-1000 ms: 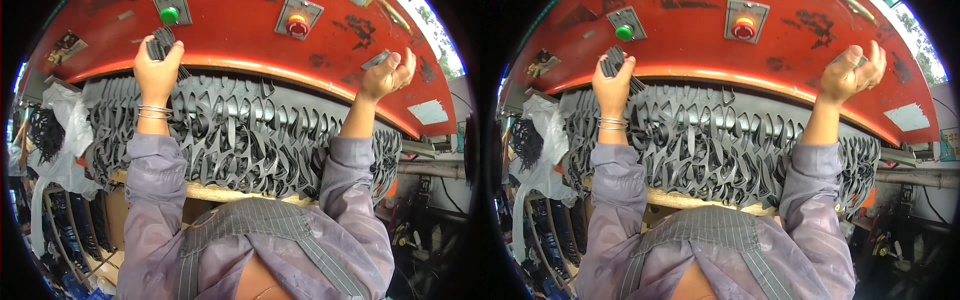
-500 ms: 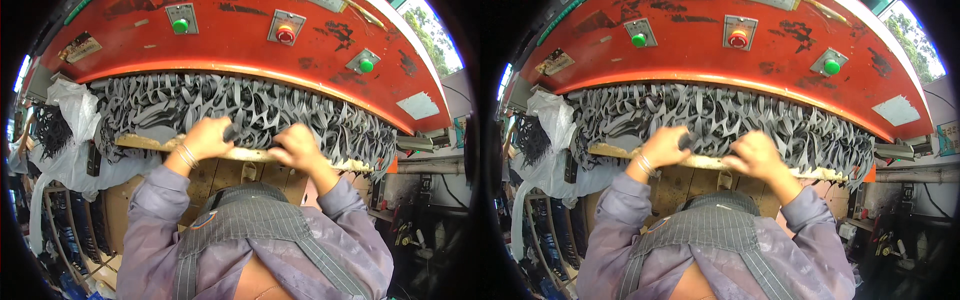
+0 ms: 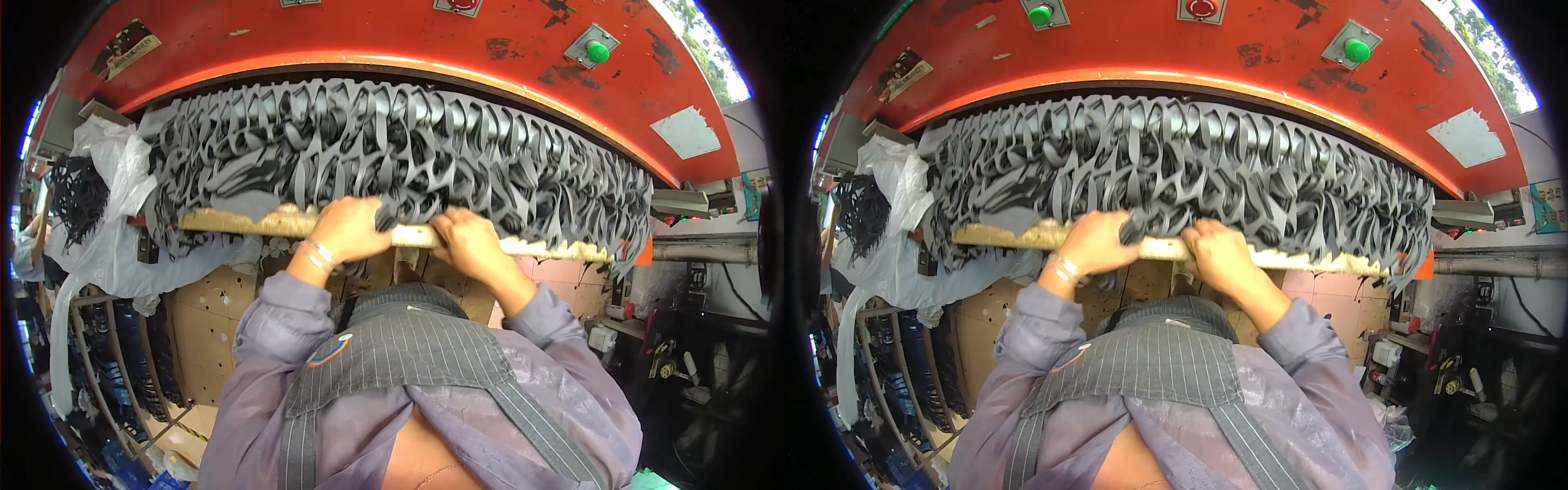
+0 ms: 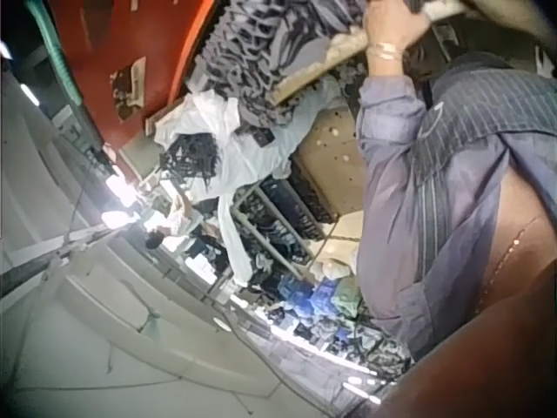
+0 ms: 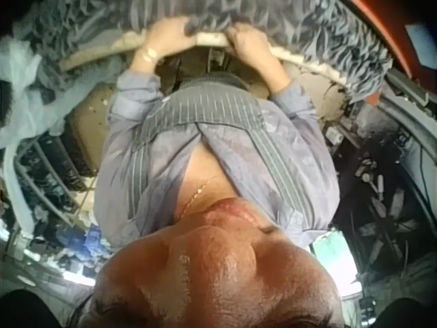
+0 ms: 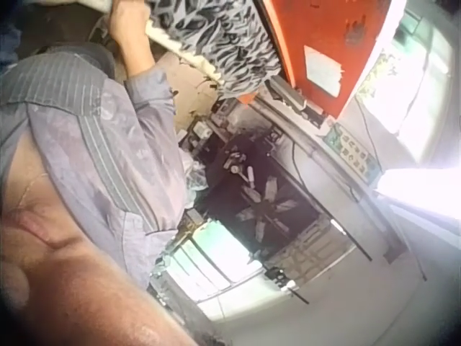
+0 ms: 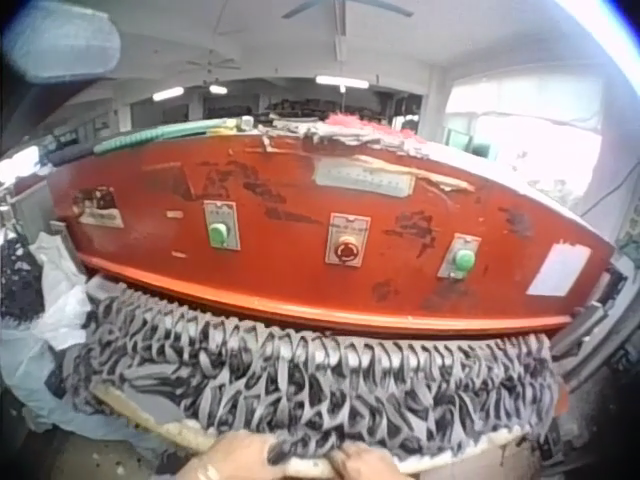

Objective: Processing and packing shoe components in a manufacturing facility.

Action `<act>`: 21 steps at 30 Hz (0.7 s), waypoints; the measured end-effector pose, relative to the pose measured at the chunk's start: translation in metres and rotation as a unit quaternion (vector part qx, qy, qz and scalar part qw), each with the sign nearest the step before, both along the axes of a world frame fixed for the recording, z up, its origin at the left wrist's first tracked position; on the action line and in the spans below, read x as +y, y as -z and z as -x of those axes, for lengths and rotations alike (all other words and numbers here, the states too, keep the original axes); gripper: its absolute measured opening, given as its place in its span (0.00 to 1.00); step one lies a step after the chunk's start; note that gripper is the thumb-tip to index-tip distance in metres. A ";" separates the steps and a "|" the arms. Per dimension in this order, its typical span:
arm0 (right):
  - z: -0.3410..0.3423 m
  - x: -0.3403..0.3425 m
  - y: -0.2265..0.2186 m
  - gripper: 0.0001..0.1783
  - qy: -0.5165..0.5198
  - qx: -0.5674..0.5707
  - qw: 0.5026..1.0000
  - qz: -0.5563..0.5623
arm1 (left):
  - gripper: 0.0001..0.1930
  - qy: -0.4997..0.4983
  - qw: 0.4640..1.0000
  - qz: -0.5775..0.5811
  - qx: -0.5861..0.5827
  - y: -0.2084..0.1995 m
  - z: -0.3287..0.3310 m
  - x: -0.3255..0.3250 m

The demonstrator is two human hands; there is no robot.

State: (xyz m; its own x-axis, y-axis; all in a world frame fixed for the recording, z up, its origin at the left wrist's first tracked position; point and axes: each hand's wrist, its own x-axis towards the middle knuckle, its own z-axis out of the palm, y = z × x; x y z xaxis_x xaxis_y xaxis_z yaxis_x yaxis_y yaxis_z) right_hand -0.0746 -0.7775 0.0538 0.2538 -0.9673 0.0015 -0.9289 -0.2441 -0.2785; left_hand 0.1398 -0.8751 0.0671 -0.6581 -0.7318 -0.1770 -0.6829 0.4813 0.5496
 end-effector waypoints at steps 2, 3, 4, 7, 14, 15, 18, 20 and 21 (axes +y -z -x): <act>0.018 -0.009 -0.021 0.23 -0.086 -0.089 0.988 -0.092 | 0.19 0.055 0.997 -0.049 -0.017 -0.011 -0.003 -0.013; 0.031 -0.023 -0.032 0.21 -0.123 -0.141 0.971 -0.148 | 0.19 0.045 0.998 -0.042 0.027 -0.015 -0.001 -0.022; 0.045 -0.037 -0.042 0.19 -0.113 -0.189 0.969 -0.111 | 0.19 0.043 0.996 0.013 0.079 -0.017 0.006 -0.031; 0.069 -0.111 -0.044 0.18 -0.100 0.016 0.976 0.193 | 0.16 0.024 0.966 0.157 0.205 -0.010 0.047 -0.063; 0.112 -0.249 0.004 0.20 -0.327 0.095 0.923 0.178 | 0.24 0.070 0.971 0.207 0.102 0.040 0.098 -0.093; 0.119 -0.253 0.003 0.19 -0.310 0.074 0.938 0.136 | 0.25 0.067 0.979 0.179 0.068 0.044 0.095 -0.094; 0.126 -0.226 -0.003 0.22 -0.156 -0.175 0.947 0.219 | 0.26 0.063 0.976 0.158 0.137 0.046 0.087 -0.097; 0.105 -0.193 -0.008 0.28 0.013 -0.420 0.888 0.190 | 0.19 -0.058 0.977 -0.006 0.207 0.039 0.084 -0.096; 0.093 -0.174 -0.012 0.33 0.097 -0.465 0.867 0.150 | 0.17 -0.120 0.936 -0.058 0.325 0.033 0.083 -0.098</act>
